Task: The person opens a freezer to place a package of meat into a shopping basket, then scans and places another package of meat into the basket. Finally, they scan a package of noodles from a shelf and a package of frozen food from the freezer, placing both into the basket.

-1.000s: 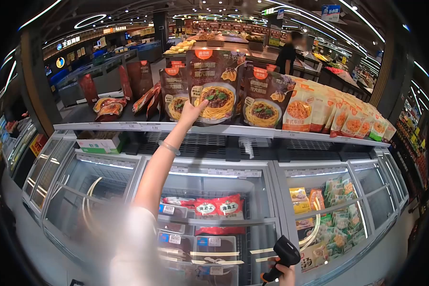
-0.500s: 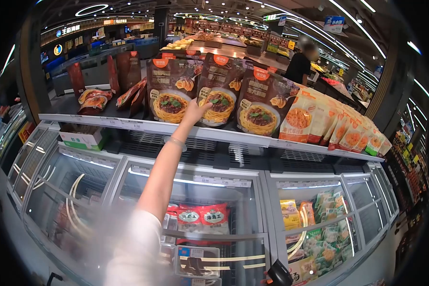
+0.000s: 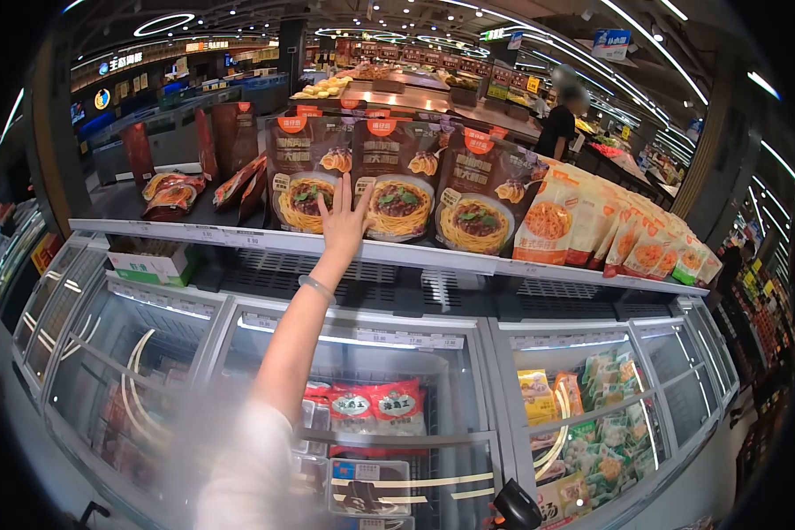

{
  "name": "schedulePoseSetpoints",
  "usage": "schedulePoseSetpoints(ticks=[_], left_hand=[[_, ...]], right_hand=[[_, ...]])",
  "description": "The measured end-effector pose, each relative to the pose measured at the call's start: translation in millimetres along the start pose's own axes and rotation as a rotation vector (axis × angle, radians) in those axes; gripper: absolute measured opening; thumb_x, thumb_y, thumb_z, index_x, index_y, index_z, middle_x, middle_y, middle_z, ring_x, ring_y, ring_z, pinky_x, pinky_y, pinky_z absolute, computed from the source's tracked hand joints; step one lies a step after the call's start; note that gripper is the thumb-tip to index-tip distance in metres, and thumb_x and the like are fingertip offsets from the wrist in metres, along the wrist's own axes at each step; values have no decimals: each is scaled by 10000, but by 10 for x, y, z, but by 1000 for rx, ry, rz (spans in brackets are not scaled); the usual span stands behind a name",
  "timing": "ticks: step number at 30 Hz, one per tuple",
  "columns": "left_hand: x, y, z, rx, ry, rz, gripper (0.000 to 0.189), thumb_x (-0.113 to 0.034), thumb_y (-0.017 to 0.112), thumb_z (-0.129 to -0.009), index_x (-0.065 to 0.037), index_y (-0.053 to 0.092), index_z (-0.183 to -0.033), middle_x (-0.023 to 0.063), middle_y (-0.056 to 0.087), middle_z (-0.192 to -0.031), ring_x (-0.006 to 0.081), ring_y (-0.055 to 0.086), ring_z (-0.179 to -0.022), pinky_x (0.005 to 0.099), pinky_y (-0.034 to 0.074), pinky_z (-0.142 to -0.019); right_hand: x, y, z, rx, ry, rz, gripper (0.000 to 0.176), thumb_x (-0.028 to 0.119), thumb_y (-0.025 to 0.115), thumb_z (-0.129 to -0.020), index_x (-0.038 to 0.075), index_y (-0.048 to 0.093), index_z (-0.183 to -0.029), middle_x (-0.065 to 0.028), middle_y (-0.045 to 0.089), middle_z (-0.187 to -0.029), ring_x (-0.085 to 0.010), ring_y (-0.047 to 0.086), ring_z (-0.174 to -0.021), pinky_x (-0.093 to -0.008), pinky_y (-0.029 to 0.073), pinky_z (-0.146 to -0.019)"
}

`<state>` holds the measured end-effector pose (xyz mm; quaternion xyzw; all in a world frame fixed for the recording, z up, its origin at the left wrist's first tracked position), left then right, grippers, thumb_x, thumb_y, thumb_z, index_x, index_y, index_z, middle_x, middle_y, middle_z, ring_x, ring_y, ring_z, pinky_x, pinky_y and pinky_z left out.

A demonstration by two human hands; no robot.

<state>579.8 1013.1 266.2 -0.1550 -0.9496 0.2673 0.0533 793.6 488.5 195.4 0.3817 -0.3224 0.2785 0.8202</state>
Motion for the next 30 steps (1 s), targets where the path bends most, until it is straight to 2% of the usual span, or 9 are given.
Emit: schedulePoseSetpoints(ticks=[3,11,14,15,18,23,26,28,30], left_hand=[[82,289,-4,20,36,-157,612,-207,630,-688,-202,362,-1238,169,180,-1340,289,245,-1209,531,229,-894],[121,134,115,138,108,118,391,-190,536,-760,-88,467,-1131,187,189,-1325,297,218,-1218,490,209,-945],[102,-301,240,125,127,165,462,-178,536,-760,-104,401,-1195,205,162,-1326,345,194,-1216,506,187,-949],[75,-528,320,119,131,196,484,-173,537,-759,-108,383,-1213,210,155,-1326,358,188,-1214,508,185,-948],[82,-1423,912,142,66,390,553,-135,541,-752,-115,322,-1259,234,122,-1330,397,165,-1211,465,169,-963],[464,-3327,2983,314,-569,443,547,-102,478,-788,-67,257,-1287,168,192,-1338,301,187,-1240,381,158,-997],[1268,-3814,5076,-45,-1218,737,488,-46,404,-796,-52,282,-1268,161,273,-1298,256,284,-1192,344,250,-955],[1358,-4102,5675,-2,-1330,519,467,-39,390,-795,-54,300,-1253,164,311,-1265,250,307,-1171,345,258,-947],[1153,-4371,5518,-74,-1318,600,462,-42,395,-797,-56,301,-1249,153,330,-1248,247,318,-1162,343,259,-947]], right_hand=[[5,3,11,2,3,32,227,49,546,-710,27,513,-934,-55,531,-812,-152,519,-760,-272,427,-669],[65,133,124,-101,-58,58,303,93,547,-706,-1,519,-993,-75,545,-880,-166,508,-835,-280,392,-756],[165,228,276,-145,-116,44,274,112,557,-713,0,535,-962,-65,554,-832,-157,522,-768,-269,410,-690],[-187,-413,-179,96,-259,-47,551,-15,510,-520,-60,437,-1065,-211,506,-978,-313,563,-759,-373,504,-597],[-94,-437,70,130,-312,-88,454,4,541,-524,-49,496,-972,-201,527,-954,-301,565,-767,-367,491,-622],[-130,-573,610,172,-346,-116,306,25,559,-550,-9,534,-852,-182,557,-801,-279,567,-690,-355,467,-615],[-291,-676,872,195,-297,-77,360,75,537,-533,-5,498,-882,-163,528,-701,-277,542,-630,-390,463,-627],[-302,-643,1070,256,-248,-111,258,23,536,-598,2,525,-855,-137,535,-695,-246,536,-649,-349,436,-630],[-337,-641,1163,319,-242,-64,245,33,551,-616,5,523,-858,-114,524,-679,-209,522,-613,-358,438,-651]])
Point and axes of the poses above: each hand's wrist, its own z-axis away from the middle knuckle, its own y-axis out of the palm, x = y × z, the point moved 1 cm from there along -z, towards the middle knuckle
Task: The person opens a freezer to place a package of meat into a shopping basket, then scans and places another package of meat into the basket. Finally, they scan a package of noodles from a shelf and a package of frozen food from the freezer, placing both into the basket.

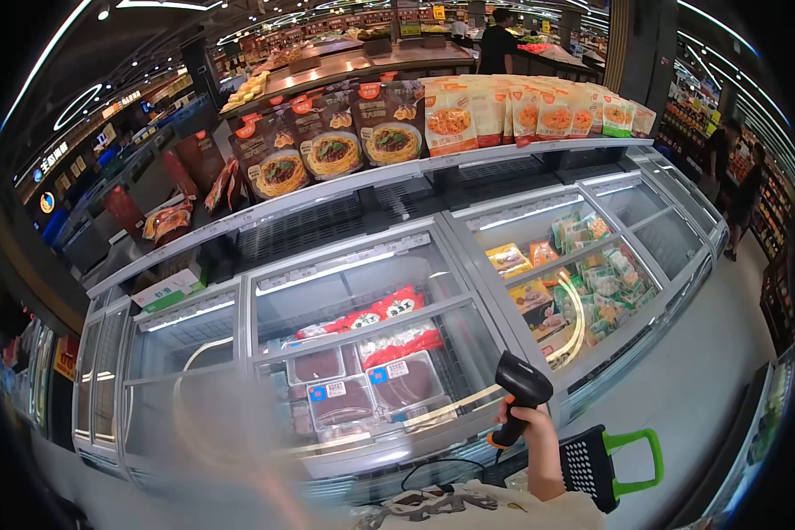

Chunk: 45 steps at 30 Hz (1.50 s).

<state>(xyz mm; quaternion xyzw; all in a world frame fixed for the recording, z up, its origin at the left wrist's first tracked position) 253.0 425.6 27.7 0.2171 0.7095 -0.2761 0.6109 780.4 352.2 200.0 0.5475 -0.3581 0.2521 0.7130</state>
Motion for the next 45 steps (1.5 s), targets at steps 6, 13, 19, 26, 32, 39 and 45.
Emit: schedulePoseSetpoints(ticks=[6,13,19,26,32,39,45], left_hand=[[-404,-105,389,64,-8,166,449,-87,420,-808,-98,314,-1245,87,377,-1218,192,361,-1113,302,296,-887],[-85,-669,426,230,-134,249,439,-139,442,-802,-132,335,-1228,111,396,-1189,167,387,-1065,323,288,-849],[-168,-1320,381,303,-75,204,432,-141,446,-797,-140,340,-1216,84,402,-1195,155,385,-1068,327,287,-849],[387,-2058,435,340,-171,114,398,-123,452,-790,-154,373,-1179,44,450,-1151,104,420,-976,269,320,-729],[279,-2075,766,368,-142,83,409,-143,449,-802,-150,358,-1200,58,439,-1163,130,402,-1022,302,310,-788],[482,-1670,1243,523,-16,27,418,-131,428,-805,-142,345,-1214,73,413,-1185,163,365,-1113,351,254,-904],[-244,-1467,2864,641,-94,267,430,-103,413,-810,-130,326,-1231,102,381,-1232,184,364,-1119,344,260,-911]], right_hand=[[-1,71,516,64,-68,86,249,11,560,-622,-5,516,-867,-89,516,-655,-169,502,-570,-362,447,-654],[-459,-123,1965,-172,-312,-125,352,13,527,-639,-24,462,-983,-112,491,-664,-178,489,-565,-340,459,-606],[-1086,-8,3122,-529,-421,-461,394,69,509,-661,56,457,-1051,-51,463,-717,-136,458,-598,-291,432,-603],[-1395,-320,4203,-862,-509,-876,120,60,504,-713,21,507,-826,-29,513,-728,-128,496,-632,-240,438,-610],[-1215,-324,4629,-893,-582,-916,126,57,502,-718,26,507,-840,-28,531,-762,-132,504,-634,-245,449,-609],[-845,-655,5298,-824,-680,-937,171,68,516,-726,18,513,-890,-26,528,-745,-117,508,-633,-236,455,-614],[-607,-1685,6300,-923,-763,-954,131,57,525,-717,8,516,-839,-43,532,-722,-132,519,-623,-241,467,-615]])
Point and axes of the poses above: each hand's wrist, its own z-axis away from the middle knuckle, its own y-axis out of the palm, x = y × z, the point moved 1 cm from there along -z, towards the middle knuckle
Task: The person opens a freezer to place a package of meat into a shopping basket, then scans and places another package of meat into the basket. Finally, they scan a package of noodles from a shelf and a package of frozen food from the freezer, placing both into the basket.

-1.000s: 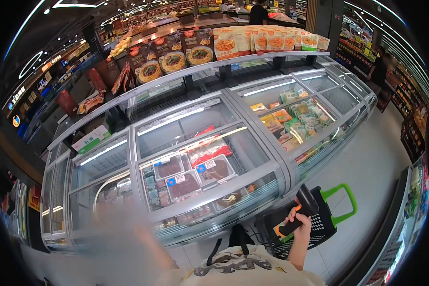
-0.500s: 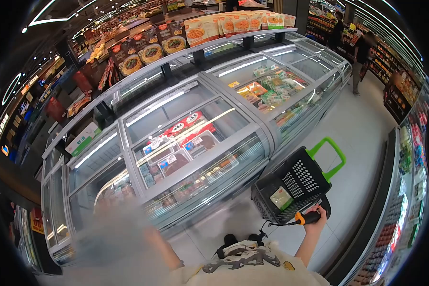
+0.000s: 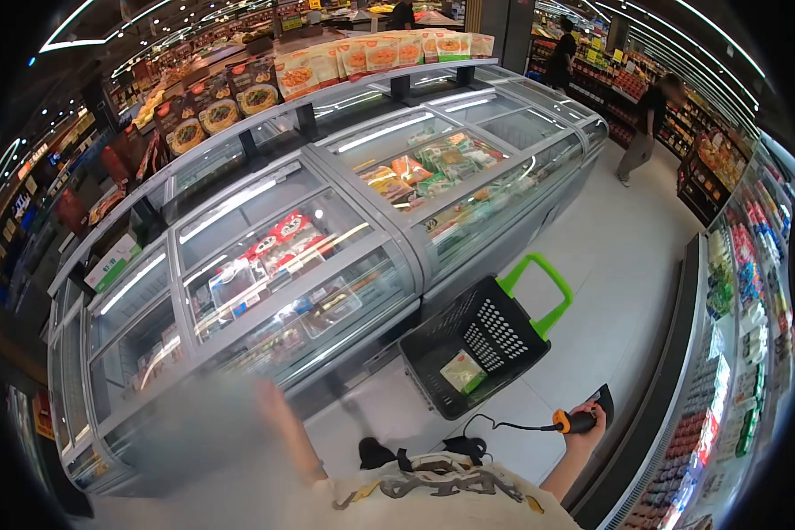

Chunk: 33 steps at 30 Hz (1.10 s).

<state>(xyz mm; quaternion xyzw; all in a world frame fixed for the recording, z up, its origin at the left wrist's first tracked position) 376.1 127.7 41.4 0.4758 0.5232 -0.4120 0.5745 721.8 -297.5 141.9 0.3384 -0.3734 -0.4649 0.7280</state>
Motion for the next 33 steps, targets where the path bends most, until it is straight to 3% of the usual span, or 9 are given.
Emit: schedulePoseSetpoints(ticks=[3,9,18,21,24,26,28,31,33], left_hand=[[125,513,777,32,50,37,424,-115,429,-807,-129,340,-1222,95,409,-1207,187,372,-1109,346,271,-904],[441,1679,2221,183,-258,44,382,-152,462,-807,-145,380,-1180,59,445,-1178,148,391,-1060,337,260,-884],[478,3370,3244,511,-365,-15,380,-312,519,-786,-133,445,-1113,-10,490,-1116,125,359,-1070,379,203,-900],[754,3931,3459,533,-388,-31,328,-261,543,-779,-112,491,-1066,-9,530,-981,74,442,-860,225,292,-721],[1123,4500,3616,569,-483,-64,362,-268,560,-754,-123,484,-1077,-17,527,-954,83,435,-860,243,291,-726],[1356,4910,3708,602,-523,-71,389,-334,535,-743,-139,480,-1076,-12,502,-985,115,425,-950,354,293,-792],[1662,5333,3724,657,-574,-47,492,-412,522,-770,-133,401,-1157,43,474,-1131,192,365,-1102,428,236,-904],[1854,6004,3808,565,-701,-15,559,-456,506,-774,-136,349,-1205,86,463,-1142,200,355,-1104,439,253,-897],[1917,6366,3861,584,-681,7,591,-371,540,-768,-118,276,-1233,89,483,-971,216,481,-931,442,362,-793]], right_hand=[[703,-58,-415,-15,-11,6,116,60,519,-718,11,518,-823,-43,537,-713,-139,524,-622,-250,471,-616],[1771,-95,-1098,42,19,-17,126,56,514,-731,8,515,-847,-47,537,-707,-136,525,-624,-247,470,-631],[2888,-432,-1646,-83,-53,-17,111,65,508,-733,15,492,-830,-42,524,-713,-124,505,-620,-241,462,-607],[3143,-590,-1860,-130,-79,-121,125,53,513,-715,3,490,-828,-45,530,-737,-138,501,-615,-250,464,-599],[3325,-530,-2155,-207,-133,-150,125,53,518,-703,9,493,-817,-40,521,-718,-141,502,-611,-252,465,-601],[3467,-504,-2460,-225,-161,-167,115,55,518,-704,13,491,-807,-36,515,-705,-140,502,-608,-252,465,-600],[3609,-351,-2806,-201,-176,-171,90,62,517,-713,19,483,-784,-37,507,-689,-135,500,-603,-252,463,-588],[3812,87,-3376,-107,-186,-116,76,55,504,-724,21,482,-788,-32,509,-686,-126,502,-603,-250,457,-605],[3989,373,-3831,-50,-164,-10,80,64,502,-731,30,493,-803,-23,515,-689,-123,508,-607,-253,457,-617]])
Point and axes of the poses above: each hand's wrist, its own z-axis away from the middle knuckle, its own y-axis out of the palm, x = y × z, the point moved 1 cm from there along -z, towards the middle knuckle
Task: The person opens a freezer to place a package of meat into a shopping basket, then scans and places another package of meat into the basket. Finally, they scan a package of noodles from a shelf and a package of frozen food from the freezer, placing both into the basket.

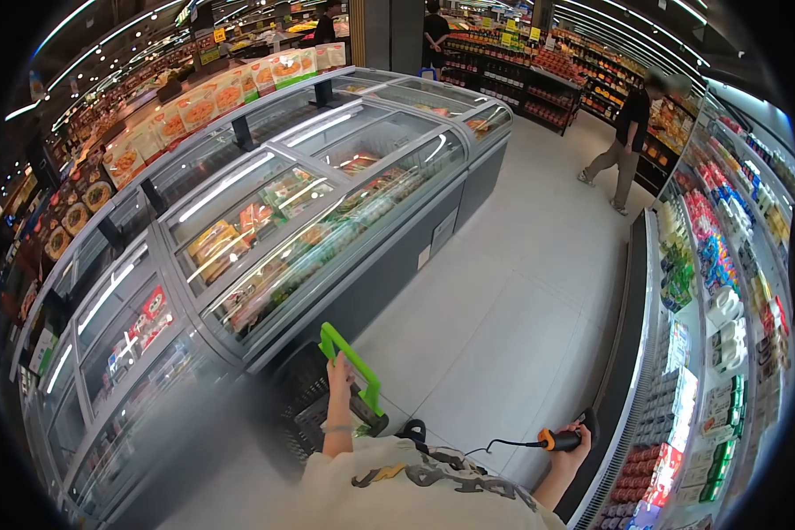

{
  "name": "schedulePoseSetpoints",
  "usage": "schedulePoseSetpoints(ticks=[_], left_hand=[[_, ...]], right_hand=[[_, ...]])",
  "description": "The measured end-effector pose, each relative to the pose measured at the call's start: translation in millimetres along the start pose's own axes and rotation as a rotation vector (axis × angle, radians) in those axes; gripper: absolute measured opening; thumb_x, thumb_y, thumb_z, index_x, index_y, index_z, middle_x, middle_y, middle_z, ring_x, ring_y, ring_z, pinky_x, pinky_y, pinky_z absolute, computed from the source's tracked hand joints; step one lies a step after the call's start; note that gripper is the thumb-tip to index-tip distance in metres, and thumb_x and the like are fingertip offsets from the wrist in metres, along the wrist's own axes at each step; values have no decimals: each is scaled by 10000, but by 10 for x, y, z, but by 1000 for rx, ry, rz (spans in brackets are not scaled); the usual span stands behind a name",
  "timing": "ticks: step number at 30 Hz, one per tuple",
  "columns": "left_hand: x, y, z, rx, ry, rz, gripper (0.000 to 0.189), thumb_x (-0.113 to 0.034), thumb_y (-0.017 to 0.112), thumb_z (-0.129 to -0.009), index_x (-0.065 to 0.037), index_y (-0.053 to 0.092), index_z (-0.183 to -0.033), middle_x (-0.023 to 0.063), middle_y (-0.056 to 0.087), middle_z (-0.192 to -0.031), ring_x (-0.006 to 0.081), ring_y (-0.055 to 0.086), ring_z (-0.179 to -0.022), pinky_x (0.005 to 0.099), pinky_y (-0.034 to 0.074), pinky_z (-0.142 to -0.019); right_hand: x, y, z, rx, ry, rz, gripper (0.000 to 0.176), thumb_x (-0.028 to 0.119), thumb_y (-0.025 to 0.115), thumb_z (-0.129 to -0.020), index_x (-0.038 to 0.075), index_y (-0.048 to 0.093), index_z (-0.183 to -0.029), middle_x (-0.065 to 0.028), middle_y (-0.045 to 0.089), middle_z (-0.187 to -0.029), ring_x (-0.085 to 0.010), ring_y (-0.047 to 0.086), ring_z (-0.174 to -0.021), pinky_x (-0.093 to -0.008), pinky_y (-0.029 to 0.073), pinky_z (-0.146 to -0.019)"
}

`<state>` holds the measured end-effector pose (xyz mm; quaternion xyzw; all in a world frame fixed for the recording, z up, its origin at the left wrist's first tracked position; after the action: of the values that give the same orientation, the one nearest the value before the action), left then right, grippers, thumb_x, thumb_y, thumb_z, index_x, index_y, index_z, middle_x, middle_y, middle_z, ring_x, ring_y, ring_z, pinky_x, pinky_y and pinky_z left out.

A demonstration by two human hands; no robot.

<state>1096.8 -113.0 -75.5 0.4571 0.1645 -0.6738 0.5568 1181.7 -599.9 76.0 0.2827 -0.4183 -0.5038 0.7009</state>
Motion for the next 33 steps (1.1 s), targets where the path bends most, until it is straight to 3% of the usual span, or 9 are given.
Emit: schedulePoseSetpoints(ticks=[1,3,6,13,22,25,33], left_hand=[[29,163,-67,3,14,41,574,-312,566,-760,-113,274,-1213,84,477,-893,223,511,-869,436,380,-763],[101,484,-166,-46,48,117,403,-166,574,-734,-72,372,-1069,69,473,-728,185,538,-605,352,448,-544],[224,666,-420,-139,132,2,169,-123,559,-715,-72,422,-800,34,408,-551,132,390,-377,289,379,-359],[274,1225,-721,-256,65,-33,83,-31,491,-662,-47,418,-699,29,385,-502,137,377,-357,282,354,-335],[475,2928,-1237,-280,98,-38,64,-22,468,-663,-38,407,-650,32,378,-490,137,374,-358,284,349,-347],[523,3489,-1529,-271,90,-30,64,-34,473,-665,-39,415,-641,34,379,-490,137,380,-362,284,349,-346],[585,4621,-2139,-255,162,2,68,-36,476,-663,-38,420,-624,37,392,-496,144,389,-357,287,345,-338]], right_hand=[[13,247,-183,-1,28,-15,82,66,503,-732,34,499,-808,-21,517,-692,-123,511,-609,-252,458,-617],[59,630,-551,34,63,-21,84,62,505,-731,41,505,-812,-17,519,-693,-123,514,-612,-254,459,-612],[-10,1067,-1077,40,20,-1,94,60,514,-723,49,512,-817,-20,520,-685,-124,515,-610,-258,461,-593],[-381,1611,-2372,-73,156,74,80,50,519,-706,55,504,-784,-20,516,-679,-130,511,-598,-258,454,-590],[-194,2935,-4119,65,249,196,128,49,511,-711,65,489,-836,-27,502,-698,-122,499,-606,-258,448,-588],[-161,3162,-4709,66,205,247,130,47,513,-711,69,492,-837,-24,506,-702,-122,500,-606,-258,447,-586],[-504,3777,-5634,98,407,320,115,82,498,-722,60,502,-835,-21,511,-692,-125,506,-597,-258,444,-586]])
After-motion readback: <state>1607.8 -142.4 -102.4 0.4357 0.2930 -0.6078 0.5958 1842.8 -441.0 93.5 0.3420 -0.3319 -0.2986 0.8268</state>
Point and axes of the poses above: each hand's wrist, its own z-axis away from the middle knuckle, its own y-axis out of the palm, x = y × z, the point moved 1 cm from there along -z, towards the middle knuckle
